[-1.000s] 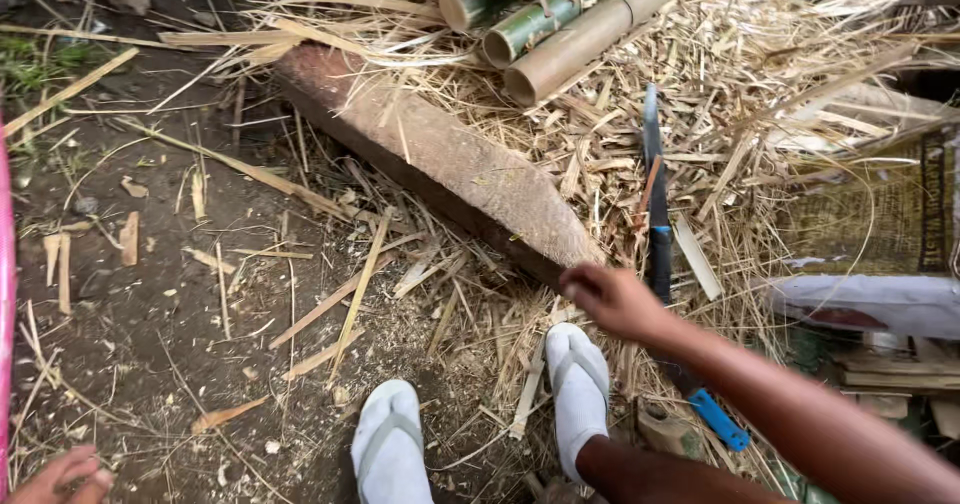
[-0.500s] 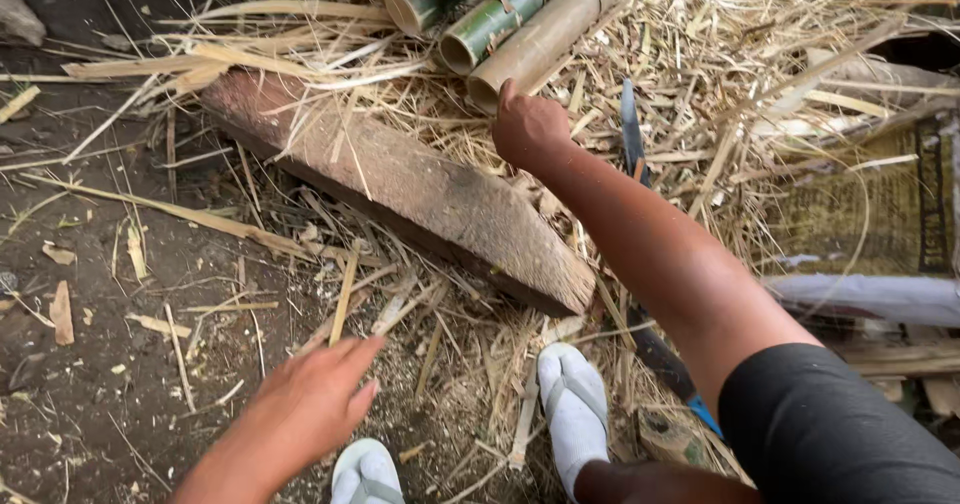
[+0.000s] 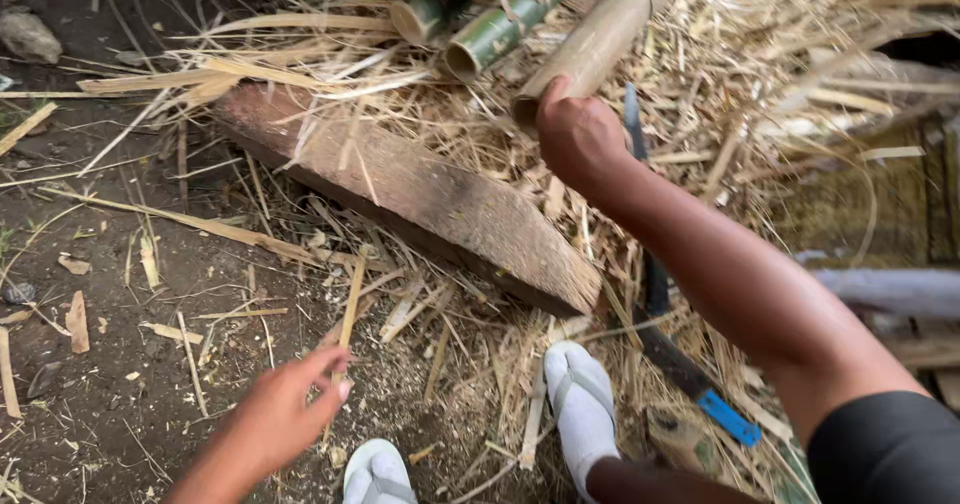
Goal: The person uses a machete to cut a long bamboo pole that is resting on a wooden block. They repeatedly strike the bamboo to split it into sections.
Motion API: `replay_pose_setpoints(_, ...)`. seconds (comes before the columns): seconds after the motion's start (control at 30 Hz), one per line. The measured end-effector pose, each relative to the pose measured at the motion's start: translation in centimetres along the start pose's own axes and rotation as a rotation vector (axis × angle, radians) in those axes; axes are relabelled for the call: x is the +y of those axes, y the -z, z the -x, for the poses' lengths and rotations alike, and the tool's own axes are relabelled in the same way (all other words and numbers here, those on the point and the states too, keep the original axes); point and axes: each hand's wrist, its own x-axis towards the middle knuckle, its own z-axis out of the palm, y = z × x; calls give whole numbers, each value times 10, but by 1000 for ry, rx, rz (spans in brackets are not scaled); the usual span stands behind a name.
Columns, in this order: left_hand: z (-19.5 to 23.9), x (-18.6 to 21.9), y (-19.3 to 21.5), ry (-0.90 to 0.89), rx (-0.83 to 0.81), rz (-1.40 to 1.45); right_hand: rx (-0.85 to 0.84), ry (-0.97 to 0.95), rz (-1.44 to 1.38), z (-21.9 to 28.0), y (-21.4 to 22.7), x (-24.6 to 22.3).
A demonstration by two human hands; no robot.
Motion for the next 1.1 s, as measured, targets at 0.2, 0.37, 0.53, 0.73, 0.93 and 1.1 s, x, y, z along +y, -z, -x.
replay_pose_setpoints(0.2, -30, 53, 3, -470, 306, 465, 68, 536, 93, 207, 48, -62)
replay_pose_setpoints(0.37, 22, 84, -38, -289, 339, 62, 173, 644, -586, 268, 22, -60)
replay_pose_setpoints(0.53, 66, 114, -79, -83, 316, -182, 143, -26, -525, 184, -78, 33)
replay_pose_setpoints(0.73, 38, 89, -86, -95, 345, -97, -69, -421, -603, 174, -202, 93)
replay_pose_setpoints(0.93, 2, 7, -117, -122, -213, 856, -145, -442, -623, 171, -192, 96)
replay_pose_setpoints(1.1, 20, 15, -123, 2, -159, 1014, -243, -555, -756, 199, -173, 118)
